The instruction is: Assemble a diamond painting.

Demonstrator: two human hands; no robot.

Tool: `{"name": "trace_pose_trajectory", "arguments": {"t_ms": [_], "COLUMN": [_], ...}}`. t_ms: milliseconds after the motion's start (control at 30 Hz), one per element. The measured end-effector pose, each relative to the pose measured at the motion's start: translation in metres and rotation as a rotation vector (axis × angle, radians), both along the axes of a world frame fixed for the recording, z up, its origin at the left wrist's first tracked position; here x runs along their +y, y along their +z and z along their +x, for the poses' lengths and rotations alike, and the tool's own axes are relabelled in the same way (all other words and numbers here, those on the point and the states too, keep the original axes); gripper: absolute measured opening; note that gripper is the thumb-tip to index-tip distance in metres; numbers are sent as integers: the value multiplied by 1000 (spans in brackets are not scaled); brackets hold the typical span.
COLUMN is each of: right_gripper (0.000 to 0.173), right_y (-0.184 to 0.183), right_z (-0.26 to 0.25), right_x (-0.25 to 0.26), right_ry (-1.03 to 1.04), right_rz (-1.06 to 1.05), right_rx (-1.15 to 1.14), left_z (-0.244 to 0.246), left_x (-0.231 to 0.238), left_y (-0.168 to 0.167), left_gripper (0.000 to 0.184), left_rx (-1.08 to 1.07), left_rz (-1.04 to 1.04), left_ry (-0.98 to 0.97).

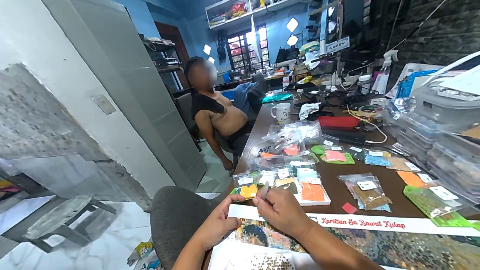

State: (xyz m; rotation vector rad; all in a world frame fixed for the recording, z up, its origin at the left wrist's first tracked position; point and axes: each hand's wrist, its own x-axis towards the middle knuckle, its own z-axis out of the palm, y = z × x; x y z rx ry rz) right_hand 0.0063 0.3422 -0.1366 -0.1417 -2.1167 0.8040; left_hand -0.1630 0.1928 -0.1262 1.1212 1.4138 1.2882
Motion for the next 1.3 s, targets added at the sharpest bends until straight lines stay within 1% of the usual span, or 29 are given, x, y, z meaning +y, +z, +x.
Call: {"name": "trace_pose_trajectory", "arguments": {"t_ms": [167, 267, 667, 1000, 1100, 1233, 1300], "right_gripper": [36, 35, 35, 34, 34, 35, 35], "right_y": [0, 1, -1, -1, -2, -2, -1], "right_z": [-1, -1, -1, -2, -2, -2, -1], "right_x": [0, 0, 0, 0, 0, 0, 0], "right_ry": [-10, -12, -11, -11, -11, -8, -14], "right_rz": [12, -9, -6, 3, 2, -3, 3], "right_rx": [8, 16, 50, 59, 58, 43, 38], "left_z": [0, -1, -1, -3, -3, 2, 6], "left_x": [-2, -1, -2, -3, -2, 2, 5], "left_y": [0, -1, -2, -3, -2, 4, 7], "left_gripper": [44, 42, 41, 48, 50, 47, 52], "left_rx": [15, 18, 0, -52, -10, 39, 64], "left_rz": [2, 10, 53, 76, 47, -36, -71], "left_ry": [2, 6, -7, -55, -25, 73, 129]}}
